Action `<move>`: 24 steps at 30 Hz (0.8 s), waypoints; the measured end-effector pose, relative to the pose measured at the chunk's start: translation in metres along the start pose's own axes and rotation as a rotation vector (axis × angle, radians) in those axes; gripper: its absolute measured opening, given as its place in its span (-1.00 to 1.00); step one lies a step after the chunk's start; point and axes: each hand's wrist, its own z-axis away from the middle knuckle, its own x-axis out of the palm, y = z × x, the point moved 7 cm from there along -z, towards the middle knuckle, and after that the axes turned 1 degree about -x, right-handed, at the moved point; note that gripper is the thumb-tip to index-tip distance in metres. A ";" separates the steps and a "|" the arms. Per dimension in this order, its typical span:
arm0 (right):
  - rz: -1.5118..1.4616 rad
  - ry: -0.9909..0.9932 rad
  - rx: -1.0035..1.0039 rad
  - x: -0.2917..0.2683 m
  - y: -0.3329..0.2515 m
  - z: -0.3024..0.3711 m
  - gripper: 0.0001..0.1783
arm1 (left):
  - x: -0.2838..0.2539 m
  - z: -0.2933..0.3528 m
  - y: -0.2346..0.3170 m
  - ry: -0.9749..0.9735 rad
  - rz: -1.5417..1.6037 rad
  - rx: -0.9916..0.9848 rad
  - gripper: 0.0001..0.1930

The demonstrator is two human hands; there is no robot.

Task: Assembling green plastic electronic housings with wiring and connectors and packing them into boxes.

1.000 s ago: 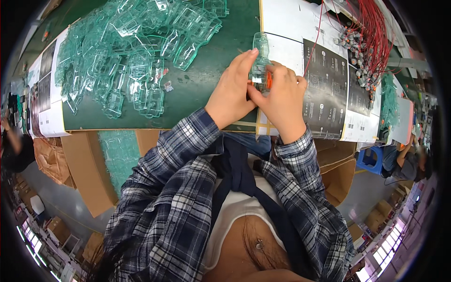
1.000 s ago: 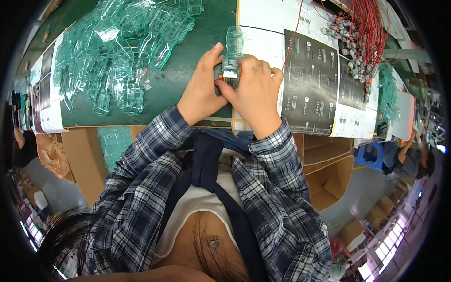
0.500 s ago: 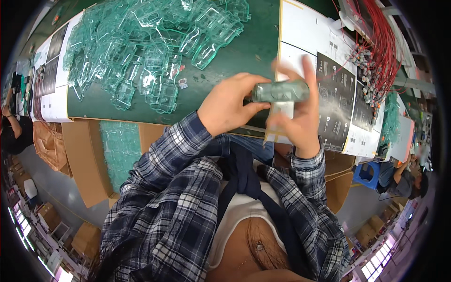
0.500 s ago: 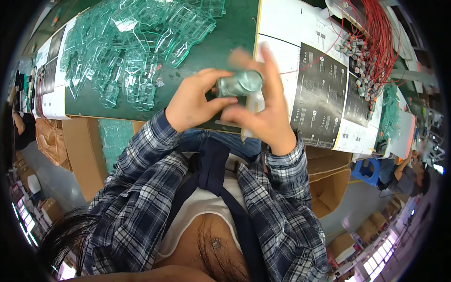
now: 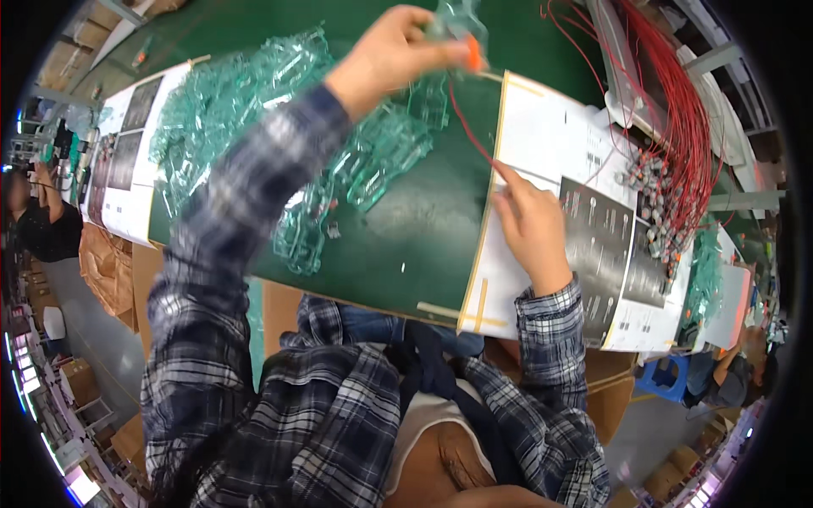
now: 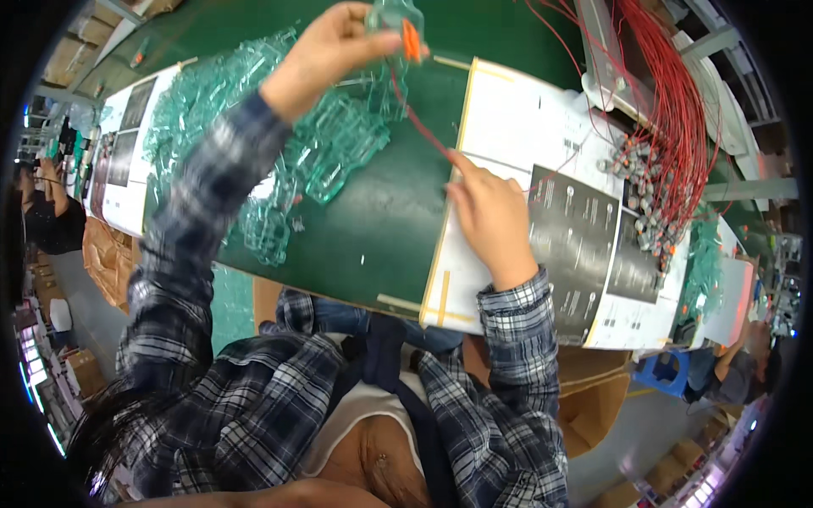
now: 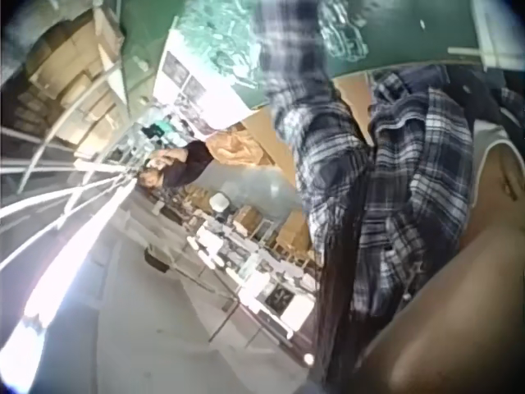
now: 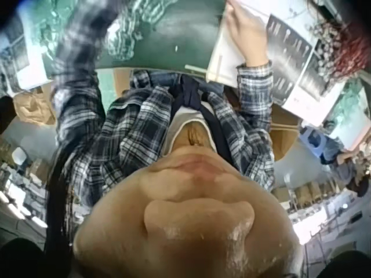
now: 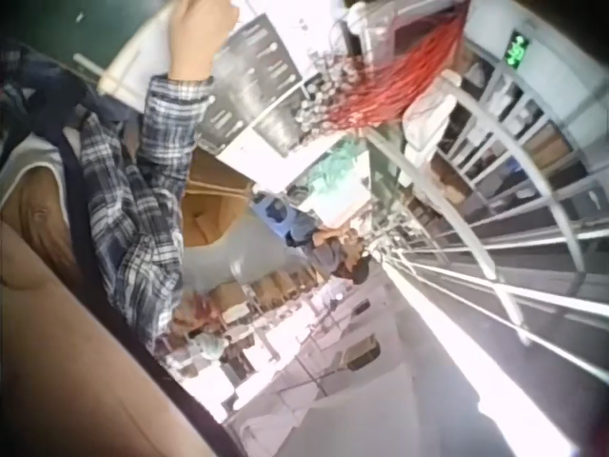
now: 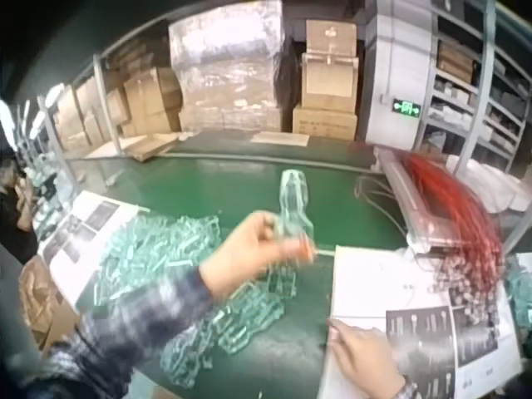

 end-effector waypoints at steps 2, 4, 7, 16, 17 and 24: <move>0.155 0.026 0.089 -0.013 0.021 -0.011 -0.58 | -0.043 -0.062 -0.024 -0.040 -0.028 -0.110 -0.63; 0.299 0.045 0.196 -0.021 0.053 -0.018 -0.61 | -0.083 -0.097 -0.054 0.060 -0.253 -0.317 -0.61; 0.446 0.381 -0.027 -0.034 0.062 -0.024 -0.62 | -0.128 -0.128 -0.088 0.215 -0.641 -0.493 -0.53; 0.026 0.738 -0.103 -0.055 0.056 -0.020 -0.60 | -0.211 -0.119 -0.145 -0.006 -1.648 -0.746 -0.36; 0.019 0.731 -0.114 -0.056 0.059 -0.020 -0.66 | -0.192 -0.125 -0.140 0.173 -1.689 -0.666 -0.26; 0.007 0.752 0.180 -0.073 0.119 0.042 -0.82 | -0.019 -0.124 0.020 -0.024 -0.602 -0.195 -0.52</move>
